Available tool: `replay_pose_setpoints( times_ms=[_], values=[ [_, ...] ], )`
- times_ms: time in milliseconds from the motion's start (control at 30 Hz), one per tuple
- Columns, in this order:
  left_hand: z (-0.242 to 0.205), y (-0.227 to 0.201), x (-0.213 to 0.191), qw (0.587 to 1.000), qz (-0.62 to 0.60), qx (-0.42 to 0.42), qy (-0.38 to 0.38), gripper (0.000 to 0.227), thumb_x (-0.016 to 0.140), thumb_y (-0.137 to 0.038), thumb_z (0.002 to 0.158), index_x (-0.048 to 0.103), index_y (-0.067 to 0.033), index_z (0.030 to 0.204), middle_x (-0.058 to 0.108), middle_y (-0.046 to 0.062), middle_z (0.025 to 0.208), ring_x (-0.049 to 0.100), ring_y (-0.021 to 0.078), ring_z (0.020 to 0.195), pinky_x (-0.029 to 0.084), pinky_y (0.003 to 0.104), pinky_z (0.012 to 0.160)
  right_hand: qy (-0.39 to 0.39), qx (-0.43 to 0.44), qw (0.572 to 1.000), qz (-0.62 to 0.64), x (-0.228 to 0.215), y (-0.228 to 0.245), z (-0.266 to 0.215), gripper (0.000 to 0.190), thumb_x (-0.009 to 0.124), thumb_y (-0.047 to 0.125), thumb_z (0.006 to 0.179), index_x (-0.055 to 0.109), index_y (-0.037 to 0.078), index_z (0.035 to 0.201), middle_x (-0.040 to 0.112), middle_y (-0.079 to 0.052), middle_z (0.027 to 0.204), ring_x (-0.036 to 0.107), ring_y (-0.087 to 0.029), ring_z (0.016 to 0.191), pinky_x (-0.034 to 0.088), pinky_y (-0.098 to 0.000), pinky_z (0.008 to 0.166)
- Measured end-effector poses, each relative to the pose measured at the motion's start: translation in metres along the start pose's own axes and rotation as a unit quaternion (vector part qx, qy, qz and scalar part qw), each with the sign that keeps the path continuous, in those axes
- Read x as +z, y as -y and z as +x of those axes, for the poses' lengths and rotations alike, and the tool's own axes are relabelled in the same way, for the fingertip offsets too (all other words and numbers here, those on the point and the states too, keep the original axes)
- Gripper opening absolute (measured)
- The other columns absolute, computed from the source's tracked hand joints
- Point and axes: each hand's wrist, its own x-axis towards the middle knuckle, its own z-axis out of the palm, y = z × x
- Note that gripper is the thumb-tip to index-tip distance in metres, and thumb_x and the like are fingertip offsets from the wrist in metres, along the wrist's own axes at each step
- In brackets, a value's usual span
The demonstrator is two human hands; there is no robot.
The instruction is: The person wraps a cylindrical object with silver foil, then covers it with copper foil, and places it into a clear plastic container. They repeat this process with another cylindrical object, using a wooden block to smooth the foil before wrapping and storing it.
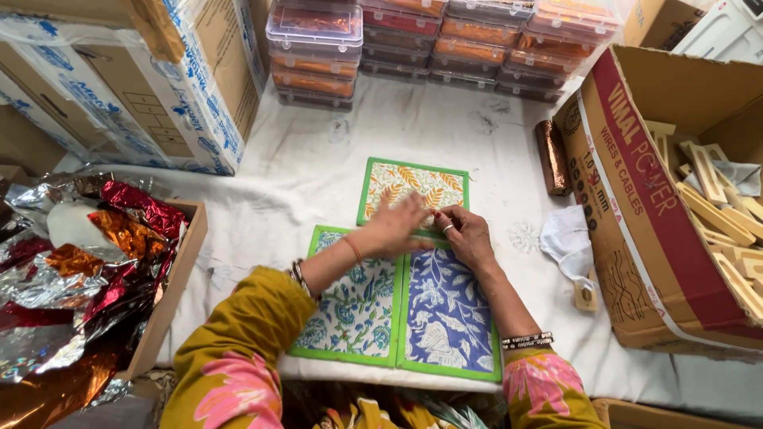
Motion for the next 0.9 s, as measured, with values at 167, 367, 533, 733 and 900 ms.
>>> replay_pose_setpoints(
  times_ms=[167,367,533,733,900],
  values=[
    [-0.026,-0.026,0.030,0.998,-0.007,0.061,0.006,0.088,0.037,-0.075,0.094,0.026,-0.0146,0.158,0.014,0.017,0.167,0.005,0.0316,0.157,-0.001,0.062,0.121,0.017,0.029,0.996,0.077,0.002,-0.009,0.002,0.021,0.065,0.021,0.103,0.074,0.002,0.107,0.076,-0.007,0.087,0.070,-0.011,0.077,0.057,-0.0261,0.069],
    [-0.039,-0.032,0.028,0.992,-0.023,0.055,-0.112,0.079,0.040,-0.070,0.095,0.038,-0.0193,0.155,0.033,0.013,0.162,0.022,0.0289,0.154,0.009,0.059,0.123,-0.002,0.005,0.990,0.144,0.002,-0.012,0.005,0.021,0.062,0.018,0.102,0.072,0.002,0.110,0.076,-0.004,0.094,0.072,-0.009,0.083,0.061,-0.0239,0.073],
    [-0.040,-0.029,0.031,0.979,-0.079,0.046,-0.185,0.059,0.051,-0.056,0.097,0.057,-0.0164,0.141,0.050,0.012,0.151,0.039,0.0277,0.145,0.020,0.053,0.123,-0.033,0.003,0.992,0.123,0.002,-0.014,0.004,0.019,0.062,0.017,0.102,0.074,0.004,0.111,0.077,-0.004,0.093,0.071,-0.010,0.082,0.059,-0.0241,0.072],
    [-0.045,-0.026,0.029,0.952,-0.144,0.029,-0.270,0.034,0.064,-0.041,0.097,0.071,-0.0115,0.113,0.067,0.008,0.121,0.059,0.0239,0.121,0.035,0.047,0.116,-0.043,-0.038,0.998,0.033,0.004,0.003,-0.005,0.019,0.066,0.018,0.100,0.074,0.006,0.113,0.077,-0.004,0.092,0.071,-0.008,0.083,0.058,-0.0253,0.074],
    [-0.044,-0.023,0.030,0.947,-0.173,0.007,-0.270,0.022,0.069,-0.031,0.095,0.073,-0.0109,0.105,0.071,0.007,0.108,0.064,0.0228,0.108,0.045,0.042,0.106,-0.009,-0.042,0.999,-0.033,0.002,0.019,-0.027,0.021,0.068,0.018,0.097,0.074,0.010,0.116,0.075,-0.005,0.100,0.069,-0.014,0.086,0.056,-0.0292,0.077]
  ],
)
